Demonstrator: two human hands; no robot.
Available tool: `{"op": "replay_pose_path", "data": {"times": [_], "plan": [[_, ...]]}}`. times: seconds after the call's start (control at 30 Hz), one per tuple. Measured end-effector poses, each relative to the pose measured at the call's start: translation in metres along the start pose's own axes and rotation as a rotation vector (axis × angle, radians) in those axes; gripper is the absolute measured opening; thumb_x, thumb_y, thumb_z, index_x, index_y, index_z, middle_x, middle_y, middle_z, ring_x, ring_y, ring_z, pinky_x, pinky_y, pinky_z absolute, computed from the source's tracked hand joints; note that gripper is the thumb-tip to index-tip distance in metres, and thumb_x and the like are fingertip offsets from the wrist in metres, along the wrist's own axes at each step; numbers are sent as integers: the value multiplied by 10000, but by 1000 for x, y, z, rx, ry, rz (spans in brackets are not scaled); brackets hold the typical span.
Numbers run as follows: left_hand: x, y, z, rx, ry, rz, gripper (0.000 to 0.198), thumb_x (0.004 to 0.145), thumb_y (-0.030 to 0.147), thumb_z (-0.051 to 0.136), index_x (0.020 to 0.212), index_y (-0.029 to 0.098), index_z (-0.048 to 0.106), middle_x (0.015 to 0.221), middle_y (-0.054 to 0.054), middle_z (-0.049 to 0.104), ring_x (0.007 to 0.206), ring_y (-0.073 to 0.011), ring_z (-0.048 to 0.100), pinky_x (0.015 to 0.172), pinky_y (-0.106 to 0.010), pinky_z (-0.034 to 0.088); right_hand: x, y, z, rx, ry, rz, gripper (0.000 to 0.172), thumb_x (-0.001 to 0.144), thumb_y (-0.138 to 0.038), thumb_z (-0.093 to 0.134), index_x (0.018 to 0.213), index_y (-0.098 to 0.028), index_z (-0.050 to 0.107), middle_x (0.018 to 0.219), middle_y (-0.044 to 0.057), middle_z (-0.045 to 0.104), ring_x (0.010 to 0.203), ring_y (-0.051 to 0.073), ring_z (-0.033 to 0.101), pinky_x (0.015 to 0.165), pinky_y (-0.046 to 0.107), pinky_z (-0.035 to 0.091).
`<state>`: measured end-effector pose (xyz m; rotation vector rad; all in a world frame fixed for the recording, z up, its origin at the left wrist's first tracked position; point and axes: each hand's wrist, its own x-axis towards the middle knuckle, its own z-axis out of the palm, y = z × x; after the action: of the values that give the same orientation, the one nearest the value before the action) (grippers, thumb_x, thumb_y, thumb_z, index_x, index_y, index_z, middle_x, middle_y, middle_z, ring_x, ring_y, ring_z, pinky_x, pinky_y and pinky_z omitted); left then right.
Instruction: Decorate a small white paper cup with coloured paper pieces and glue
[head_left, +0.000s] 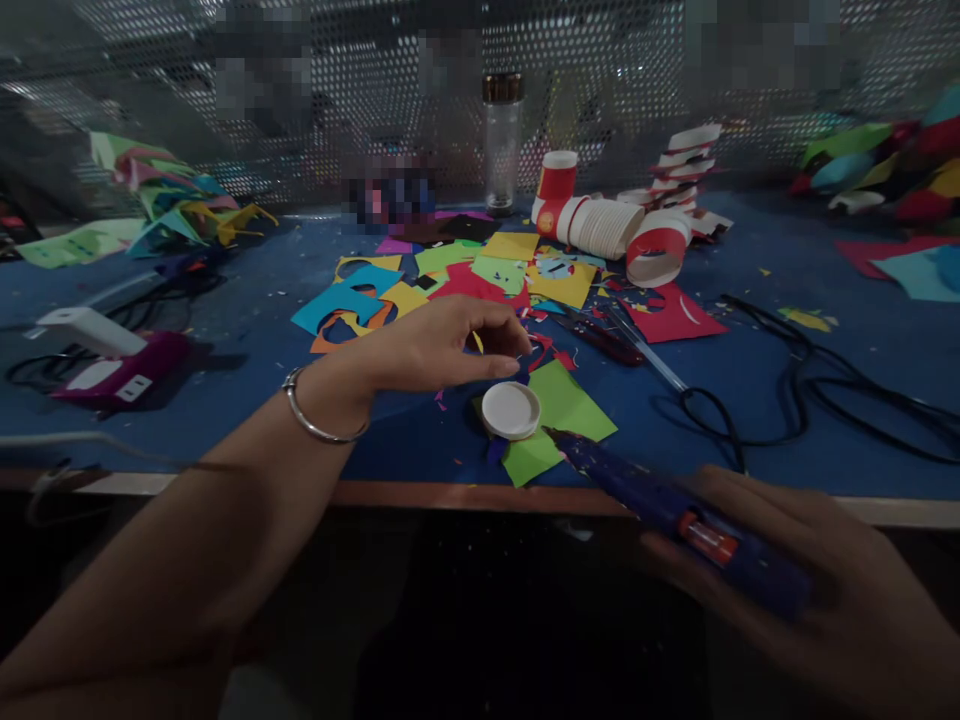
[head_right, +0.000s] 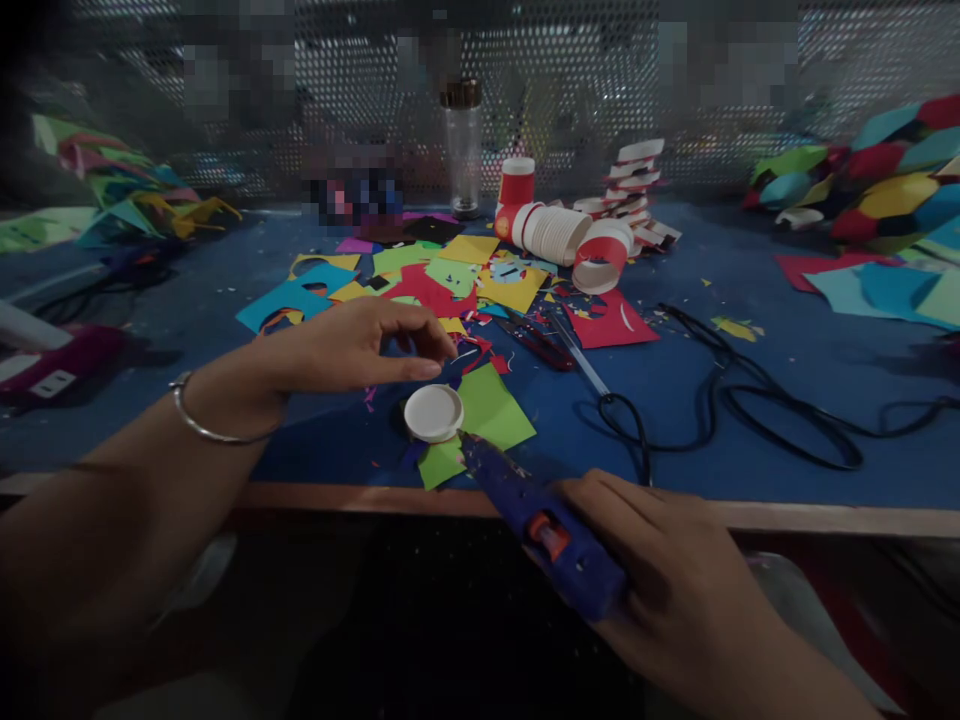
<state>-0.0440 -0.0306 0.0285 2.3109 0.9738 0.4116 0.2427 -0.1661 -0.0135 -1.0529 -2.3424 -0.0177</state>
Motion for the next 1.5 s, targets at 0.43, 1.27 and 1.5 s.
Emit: {"op": "replay_pose_path", "data": {"times": [0.43, 1.27, 1.5], "plan": [[-10, -5, -5, -2, -190, 31, 454, 782, 393, 819, 1215, 307, 712, 1237, -27, 715, 1143, -239, 652, 984, -327, 475, 13, -3, 1, 16, -92, -83, 160, 856, -132, 495, 875, -273, 568, 626, -28, 675, 482, 145, 681, 359, 207, 453], [-4, -7, -5, 45, -243, 140, 390, 836, 334, 771, 1219, 264, 738, 1194, -64, 703, 1106, -230, 630, 968, -311, 454, 20, -6, 3, -52, -164, -154, 174, 893, -129, 417, 839, -288, 463, 571, -80, 611, 412, 108, 609, 350, 212, 388], [-4, -7, -6, 78, -257, 174, 384, 852, 313, 766, 1225, 231, 727, 1161, -68, 707, 1075, -208, 629, 953, -294, 451, 5, 1, 9, -51, -193, -83, 140, 858, -162, 458, 860, -299, 429, 620, -69, 598, 453, 145, 602, 355, 267, 349]]}}
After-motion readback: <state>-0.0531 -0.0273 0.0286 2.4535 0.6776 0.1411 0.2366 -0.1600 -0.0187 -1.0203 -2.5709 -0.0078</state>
